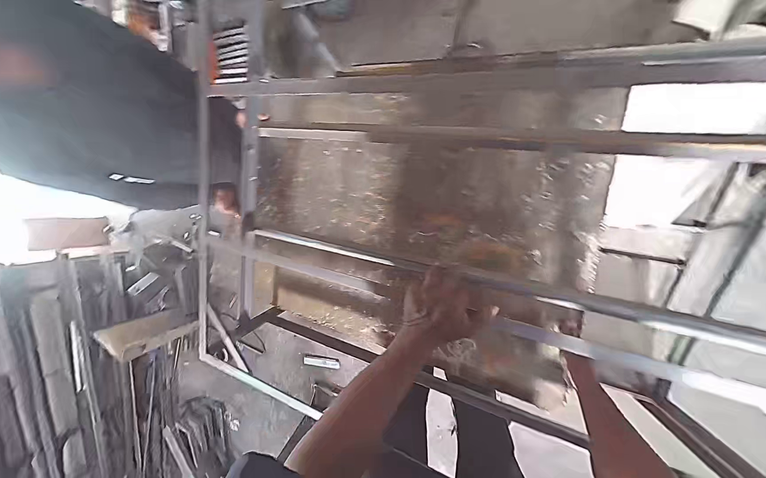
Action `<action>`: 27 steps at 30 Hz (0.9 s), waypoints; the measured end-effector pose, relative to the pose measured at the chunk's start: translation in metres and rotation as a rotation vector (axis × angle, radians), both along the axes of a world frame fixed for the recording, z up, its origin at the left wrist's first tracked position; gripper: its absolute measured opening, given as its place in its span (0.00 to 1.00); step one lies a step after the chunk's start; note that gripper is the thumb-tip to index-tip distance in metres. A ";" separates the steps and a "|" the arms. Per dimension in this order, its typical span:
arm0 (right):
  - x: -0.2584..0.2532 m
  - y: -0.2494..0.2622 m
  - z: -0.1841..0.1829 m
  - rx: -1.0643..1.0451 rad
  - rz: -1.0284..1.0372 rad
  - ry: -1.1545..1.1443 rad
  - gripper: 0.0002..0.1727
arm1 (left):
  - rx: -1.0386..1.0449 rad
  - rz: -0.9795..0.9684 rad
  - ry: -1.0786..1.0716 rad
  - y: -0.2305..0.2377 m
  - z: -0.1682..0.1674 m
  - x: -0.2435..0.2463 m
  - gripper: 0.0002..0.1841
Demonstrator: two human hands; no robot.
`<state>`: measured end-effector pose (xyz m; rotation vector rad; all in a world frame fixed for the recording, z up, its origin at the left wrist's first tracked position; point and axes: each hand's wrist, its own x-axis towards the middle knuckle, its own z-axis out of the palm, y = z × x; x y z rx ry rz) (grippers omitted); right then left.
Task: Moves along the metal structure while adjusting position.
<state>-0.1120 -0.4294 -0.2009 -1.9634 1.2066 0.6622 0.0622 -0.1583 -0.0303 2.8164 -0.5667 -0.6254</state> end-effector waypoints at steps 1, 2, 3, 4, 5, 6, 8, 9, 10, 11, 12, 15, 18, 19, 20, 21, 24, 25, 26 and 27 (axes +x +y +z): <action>0.005 0.003 0.005 -0.049 0.009 0.027 0.31 | -0.006 -0.008 0.005 0.000 0.001 0.003 0.37; 0.006 0.009 0.014 -0.076 0.012 0.050 0.32 | -0.015 -0.009 0.023 0.001 0.003 0.001 0.37; 0.008 0.012 0.022 -0.086 0.020 0.075 0.32 | -0.019 -0.007 0.047 0.002 0.005 -0.001 0.37; 0.009 0.016 0.024 -0.088 0.038 0.065 0.32 | -0.020 -0.001 0.073 0.004 0.008 0.000 0.37; 0.007 0.017 0.020 -0.094 0.080 0.049 0.31 | -0.013 -0.003 0.083 0.006 0.010 0.001 0.37; 0.001 0.012 0.008 -0.103 0.125 0.021 0.30 | 0.001 -0.015 0.118 0.006 0.011 0.004 0.38; -0.013 0.000 -0.019 -0.095 0.126 -0.006 0.29 | 0.038 -0.045 0.191 0.004 0.012 0.007 0.39; -0.014 -0.001 -0.023 -0.086 0.104 -0.005 0.29 | 0.038 -0.039 0.167 0.004 0.008 0.006 0.39; -0.013 -0.001 -0.025 -0.077 0.104 0.013 0.28 | 0.028 -0.017 0.131 0.005 0.005 0.005 0.40; -0.014 -0.002 -0.025 -0.053 0.101 0.026 0.26 | 0.019 0.011 0.086 0.005 0.002 0.000 0.39; -0.019 0.000 -0.021 -0.031 0.066 0.018 0.25 | 0.001 0.027 0.030 0.005 0.000 -0.006 0.36; -0.027 -0.001 -0.021 -0.008 -0.148 -0.038 0.28 | -0.002 -0.007 -0.109 -0.004 -0.009 -0.010 0.32; -0.029 -0.007 -0.023 -0.092 -0.087 0.077 0.29 | 0.026 -0.022 -0.136 -0.007 -0.017 -0.010 0.35; -0.023 -0.007 -0.021 -0.097 -0.033 0.124 0.29 | 0.029 -0.019 -0.161 -0.005 -0.019 -0.010 0.34; -0.020 -0.003 -0.018 -0.089 -0.008 0.154 0.30 | 0.036 -0.021 -0.163 -0.002 -0.018 -0.011 0.34; -0.017 0.002 -0.013 -0.077 -0.002 0.169 0.31 | 0.037 -0.022 -0.179 0.001 -0.016 -0.012 0.34; -0.006 -0.001 -0.009 -0.105 -0.055 0.172 0.34 | 0.030 -0.032 -0.225 -0.002 -0.015 -0.010 0.36; -0.009 -0.001 -0.010 -0.120 -0.053 0.189 0.35 | 0.039 -0.040 -0.219 -0.002 -0.015 -0.011 0.36; -0.010 -0.002 -0.015 -0.139 -0.050 0.201 0.37 | 0.043 -0.041 -0.222 -0.002 -0.016 -0.011 0.36; -0.010 -0.002 -0.017 -0.146 -0.053 0.210 0.38 | 0.047 -0.041 -0.223 -0.002 -0.016 -0.011 0.36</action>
